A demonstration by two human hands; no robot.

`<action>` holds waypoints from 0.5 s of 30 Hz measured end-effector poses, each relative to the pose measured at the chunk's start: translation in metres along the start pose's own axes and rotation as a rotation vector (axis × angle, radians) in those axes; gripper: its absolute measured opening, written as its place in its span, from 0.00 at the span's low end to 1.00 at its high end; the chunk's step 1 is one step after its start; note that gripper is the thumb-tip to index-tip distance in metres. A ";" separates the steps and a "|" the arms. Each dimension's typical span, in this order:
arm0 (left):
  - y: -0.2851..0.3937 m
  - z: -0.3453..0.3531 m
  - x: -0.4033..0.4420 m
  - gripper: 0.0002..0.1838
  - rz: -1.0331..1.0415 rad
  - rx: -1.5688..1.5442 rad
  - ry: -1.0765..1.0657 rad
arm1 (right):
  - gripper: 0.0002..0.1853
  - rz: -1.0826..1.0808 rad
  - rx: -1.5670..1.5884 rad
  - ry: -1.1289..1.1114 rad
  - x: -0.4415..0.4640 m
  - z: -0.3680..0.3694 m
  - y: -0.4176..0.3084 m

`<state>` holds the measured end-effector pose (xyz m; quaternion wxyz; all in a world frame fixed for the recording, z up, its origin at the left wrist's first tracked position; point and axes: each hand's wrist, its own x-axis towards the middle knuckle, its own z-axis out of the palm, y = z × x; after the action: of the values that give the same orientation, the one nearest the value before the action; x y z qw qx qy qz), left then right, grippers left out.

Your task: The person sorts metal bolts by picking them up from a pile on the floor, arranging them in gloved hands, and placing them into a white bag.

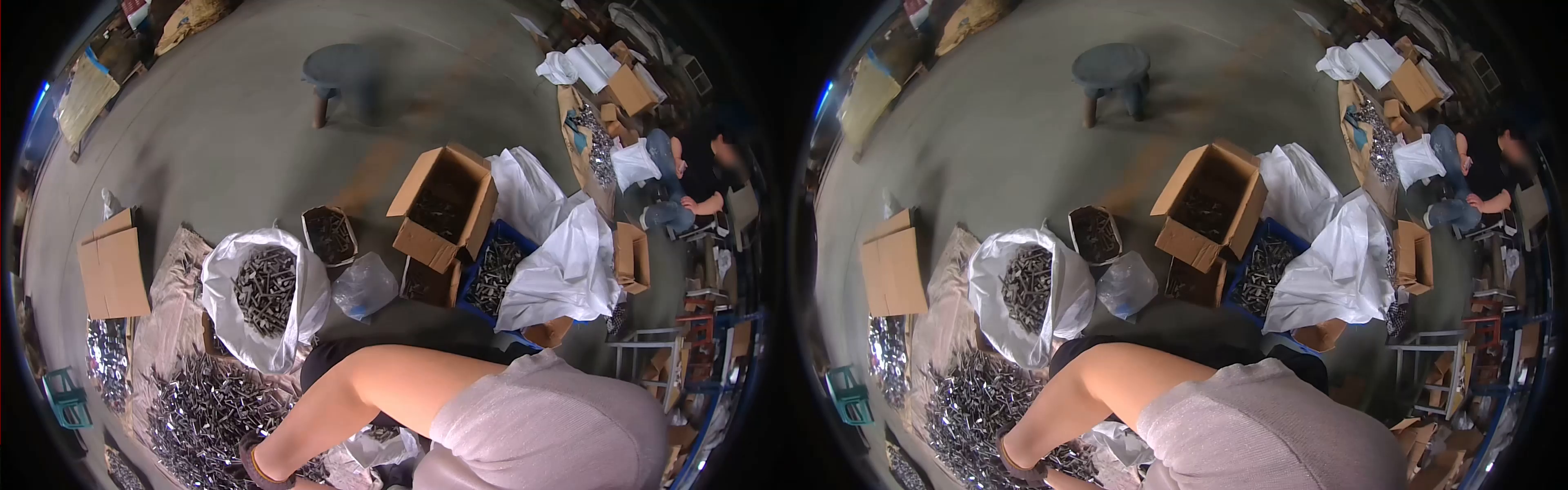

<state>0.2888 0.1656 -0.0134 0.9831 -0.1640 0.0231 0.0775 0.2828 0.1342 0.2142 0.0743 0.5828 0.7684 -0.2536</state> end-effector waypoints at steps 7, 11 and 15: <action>-0.046 -0.017 0.041 0.13 -0.107 0.035 0.005 | 0.22 0.057 0.090 0.040 -0.041 -0.011 0.028; -0.076 -0.028 0.058 0.13 -0.154 0.051 0.001 | 0.24 0.077 0.134 0.054 -0.062 -0.011 0.034; -0.079 -0.013 0.062 0.12 -0.084 0.107 -0.062 | 0.26 -0.015 0.096 0.062 -0.083 -0.008 0.026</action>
<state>0.3628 0.0966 -0.0045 0.9932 -0.1093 -0.0103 0.0397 0.3346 0.0720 0.2476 0.0202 0.5875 0.7616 -0.2726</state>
